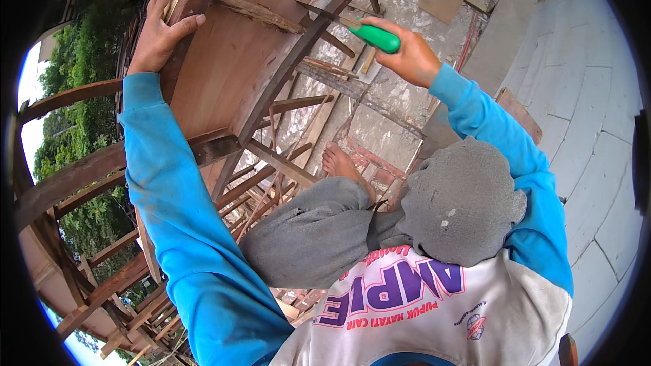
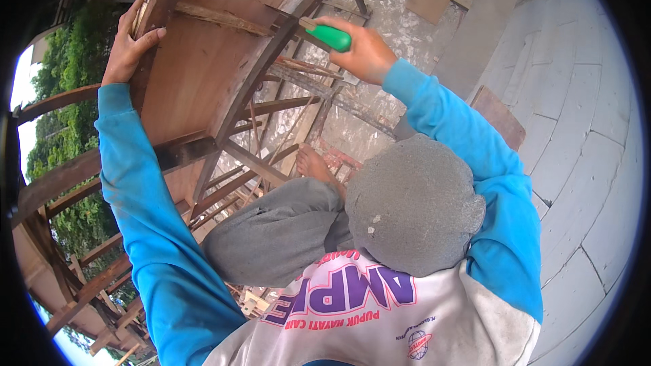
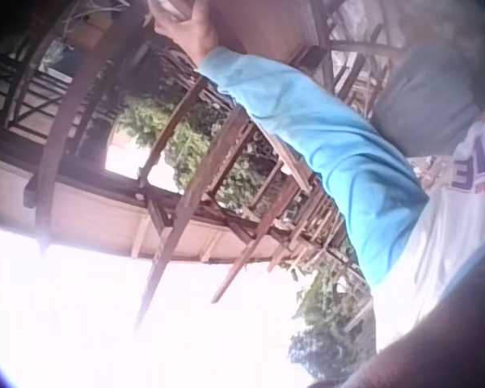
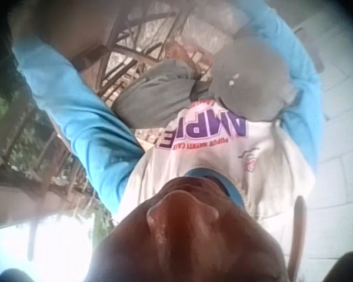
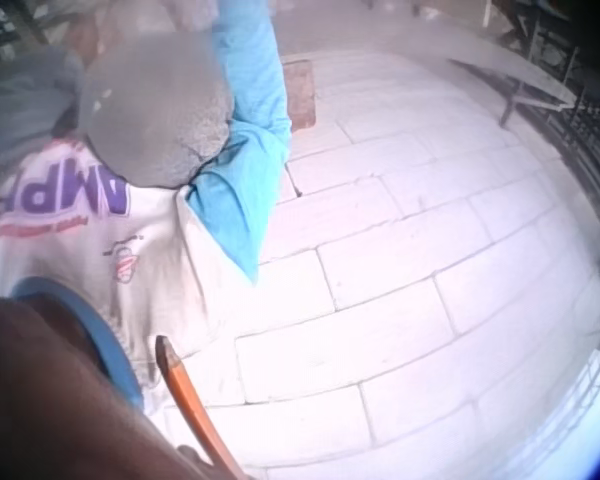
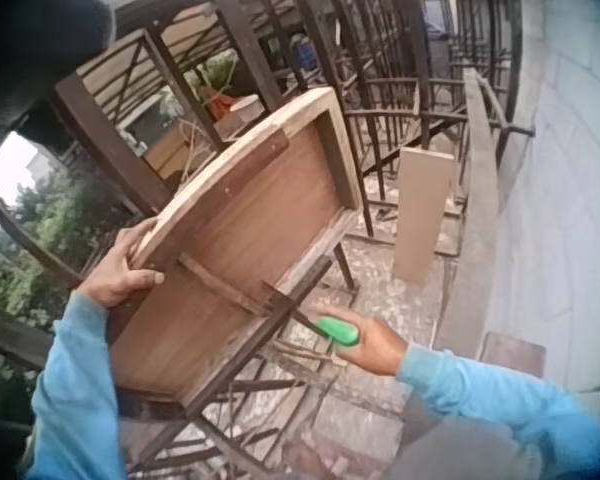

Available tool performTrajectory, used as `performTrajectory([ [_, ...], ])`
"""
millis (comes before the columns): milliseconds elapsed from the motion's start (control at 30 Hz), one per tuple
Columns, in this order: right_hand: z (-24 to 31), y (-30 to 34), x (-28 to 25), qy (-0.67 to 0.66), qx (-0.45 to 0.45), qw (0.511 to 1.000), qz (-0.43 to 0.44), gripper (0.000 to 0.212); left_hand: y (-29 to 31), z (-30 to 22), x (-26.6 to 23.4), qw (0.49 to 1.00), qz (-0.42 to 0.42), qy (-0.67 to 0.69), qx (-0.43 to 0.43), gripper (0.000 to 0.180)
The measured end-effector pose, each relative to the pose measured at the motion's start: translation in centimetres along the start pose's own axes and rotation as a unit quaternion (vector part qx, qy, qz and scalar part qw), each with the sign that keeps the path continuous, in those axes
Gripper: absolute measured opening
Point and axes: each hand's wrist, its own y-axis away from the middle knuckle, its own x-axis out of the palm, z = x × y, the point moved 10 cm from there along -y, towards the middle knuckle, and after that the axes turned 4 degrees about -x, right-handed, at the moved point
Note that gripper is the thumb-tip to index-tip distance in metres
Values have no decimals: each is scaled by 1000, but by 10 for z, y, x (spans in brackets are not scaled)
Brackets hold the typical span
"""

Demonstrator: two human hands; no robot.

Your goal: The person saws a piece of plywood using a hand saw while it rests on a wooden support structure at a construction site, then lifts and repositions the board.

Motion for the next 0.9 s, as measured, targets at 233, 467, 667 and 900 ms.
performTrajectory([
  [233, 36, 50, -17, 15, -74, 997, -33, 60, 24, -4, -15, 1000, -6, 7, -8, 95],
  [467, -1, 14, -16, 13, -5, 1000, -3, 61, 0, 12, 13, 999, -6, 48, -16, 94],
  [667, 31, 66, -34, -20, -29, 999, -25, 61, 27, 2, -7, 1000, 9, 0, -20, 94],
  [900, -13, -8, -5, 23, 49, 998, 21, 61, -2, 2, 16, 1000, -3, 19, -4, 96],
])
